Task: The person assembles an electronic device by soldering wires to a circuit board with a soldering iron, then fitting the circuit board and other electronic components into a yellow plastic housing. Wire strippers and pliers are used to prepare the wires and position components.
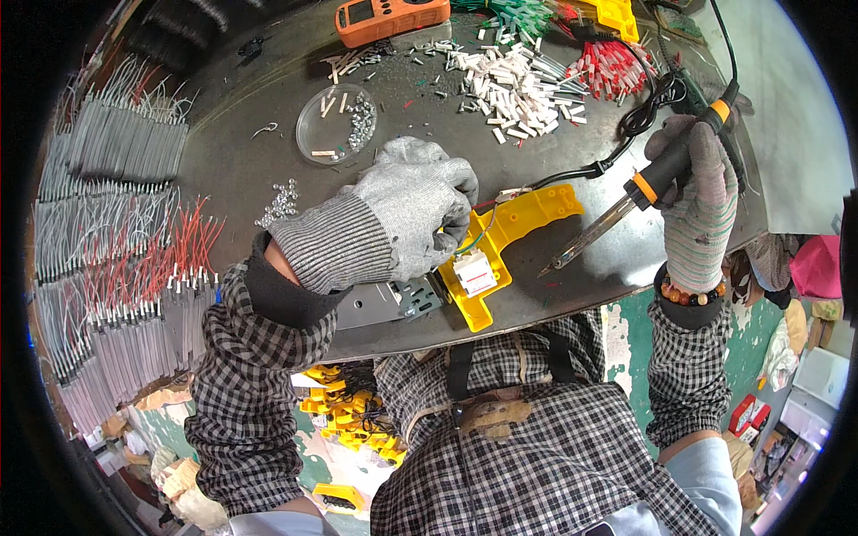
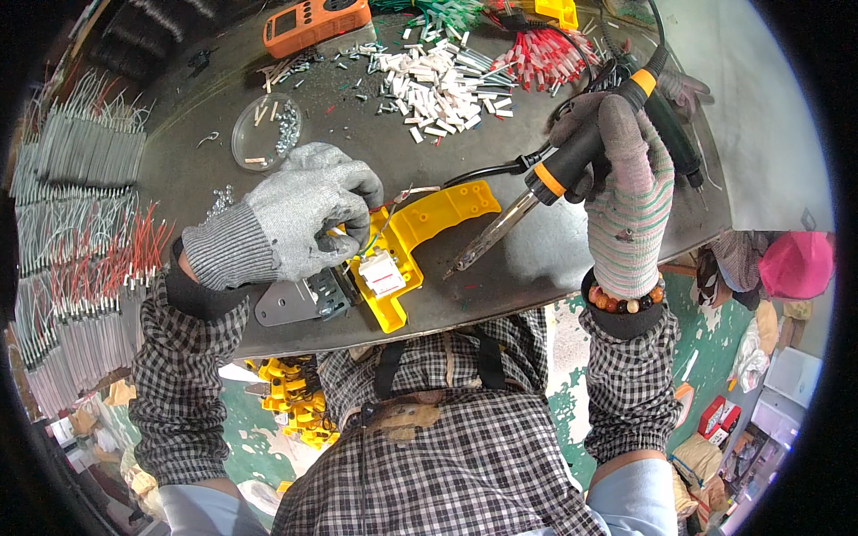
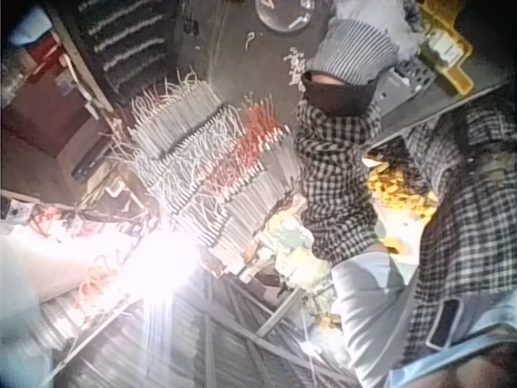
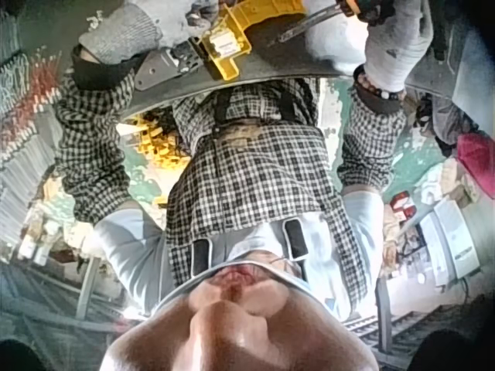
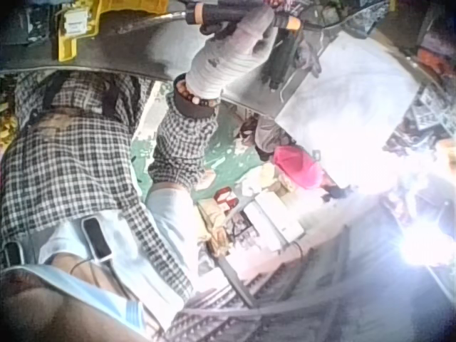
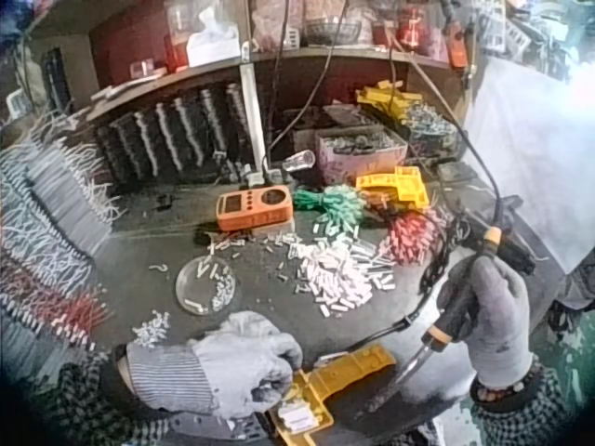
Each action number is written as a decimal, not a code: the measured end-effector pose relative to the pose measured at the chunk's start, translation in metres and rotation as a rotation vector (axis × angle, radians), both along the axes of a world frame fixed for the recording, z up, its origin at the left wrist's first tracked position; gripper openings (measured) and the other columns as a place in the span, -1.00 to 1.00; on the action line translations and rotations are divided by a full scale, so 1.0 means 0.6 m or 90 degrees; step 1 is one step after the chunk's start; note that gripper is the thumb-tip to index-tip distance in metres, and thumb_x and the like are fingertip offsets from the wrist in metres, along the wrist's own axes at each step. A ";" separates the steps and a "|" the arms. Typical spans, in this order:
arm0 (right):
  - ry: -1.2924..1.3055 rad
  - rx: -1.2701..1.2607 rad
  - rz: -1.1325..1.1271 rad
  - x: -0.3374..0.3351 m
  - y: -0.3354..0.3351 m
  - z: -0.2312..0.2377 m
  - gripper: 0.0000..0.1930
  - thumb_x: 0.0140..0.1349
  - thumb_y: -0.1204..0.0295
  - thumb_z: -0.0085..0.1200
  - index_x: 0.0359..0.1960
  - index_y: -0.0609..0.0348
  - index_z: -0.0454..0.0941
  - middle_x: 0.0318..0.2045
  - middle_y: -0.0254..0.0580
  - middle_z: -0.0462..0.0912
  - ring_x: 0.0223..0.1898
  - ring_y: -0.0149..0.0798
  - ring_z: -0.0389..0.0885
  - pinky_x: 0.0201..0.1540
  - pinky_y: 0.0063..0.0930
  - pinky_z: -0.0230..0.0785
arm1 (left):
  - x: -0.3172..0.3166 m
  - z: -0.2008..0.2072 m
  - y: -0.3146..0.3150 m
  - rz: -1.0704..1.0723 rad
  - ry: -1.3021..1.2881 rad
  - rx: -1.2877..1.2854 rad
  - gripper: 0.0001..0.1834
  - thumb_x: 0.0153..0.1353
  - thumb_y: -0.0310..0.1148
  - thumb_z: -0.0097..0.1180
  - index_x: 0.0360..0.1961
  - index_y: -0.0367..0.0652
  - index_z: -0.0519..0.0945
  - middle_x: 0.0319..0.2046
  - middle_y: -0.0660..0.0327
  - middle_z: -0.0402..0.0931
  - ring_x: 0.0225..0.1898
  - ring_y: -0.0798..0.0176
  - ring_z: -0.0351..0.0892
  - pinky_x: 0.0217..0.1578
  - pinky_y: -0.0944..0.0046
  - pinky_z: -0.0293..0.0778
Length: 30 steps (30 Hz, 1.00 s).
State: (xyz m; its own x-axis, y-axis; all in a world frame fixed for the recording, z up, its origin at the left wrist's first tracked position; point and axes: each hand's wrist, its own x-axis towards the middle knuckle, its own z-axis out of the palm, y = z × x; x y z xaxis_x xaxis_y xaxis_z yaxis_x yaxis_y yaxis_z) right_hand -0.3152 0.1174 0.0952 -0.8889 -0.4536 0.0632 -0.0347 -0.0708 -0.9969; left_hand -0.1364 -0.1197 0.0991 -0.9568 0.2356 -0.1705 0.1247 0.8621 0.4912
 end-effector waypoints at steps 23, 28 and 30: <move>-0.037 -0.122 0.078 0.015 -0.051 -0.055 -0.62 0.36 0.09 0.06 -0.14 0.20 0.60 -0.38 -0.27 0.68 -0.45 -0.51 0.58 -0.42 -0.68 0.34 | 0.152 -0.048 0.061 0.415 0.313 0.013 -0.81 -0.03 -0.60 0.27 -0.34 -0.21 0.61 -0.39 0.13 0.58 -0.28 0.06 0.58 -0.18 0.17 0.46; -0.033 -0.033 0.052 0.013 -0.060 -0.062 -0.59 0.41 0.08 -0.05 -0.17 0.20 0.62 -0.34 -0.29 0.66 -0.39 -0.51 0.57 -0.33 -0.65 0.37 | 0.148 -0.040 0.102 0.456 0.403 0.055 -0.79 -0.01 -0.56 0.31 -0.29 -0.20 0.64 -0.39 0.14 0.57 -0.33 0.06 0.61 -0.28 0.18 0.51; -0.038 -0.046 0.068 0.008 -0.061 -0.071 -0.59 0.40 0.08 -0.04 -0.16 0.21 0.61 -0.33 -0.28 0.66 -0.37 -0.50 0.59 -0.30 -0.64 0.40 | 0.138 -0.050 0.110 0.468 0.429 0.038 -0.79 -0.05 -0.66 0.28 -0.34 -0.23 0.61 -0.42 0.16 0.56 -0.36 0.16 0.57 -0.30 0.24 0.46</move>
State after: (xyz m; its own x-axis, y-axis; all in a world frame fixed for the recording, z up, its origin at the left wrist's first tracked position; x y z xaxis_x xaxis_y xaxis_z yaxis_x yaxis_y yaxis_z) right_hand -0.3103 0.0806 0.0524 -0.8391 -0.5420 0.0471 0.0366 -0.1426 -0.9891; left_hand -0.0535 -0.0534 0.0692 -0.7607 -0.4632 0.4547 -0.1605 0.8130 0.5596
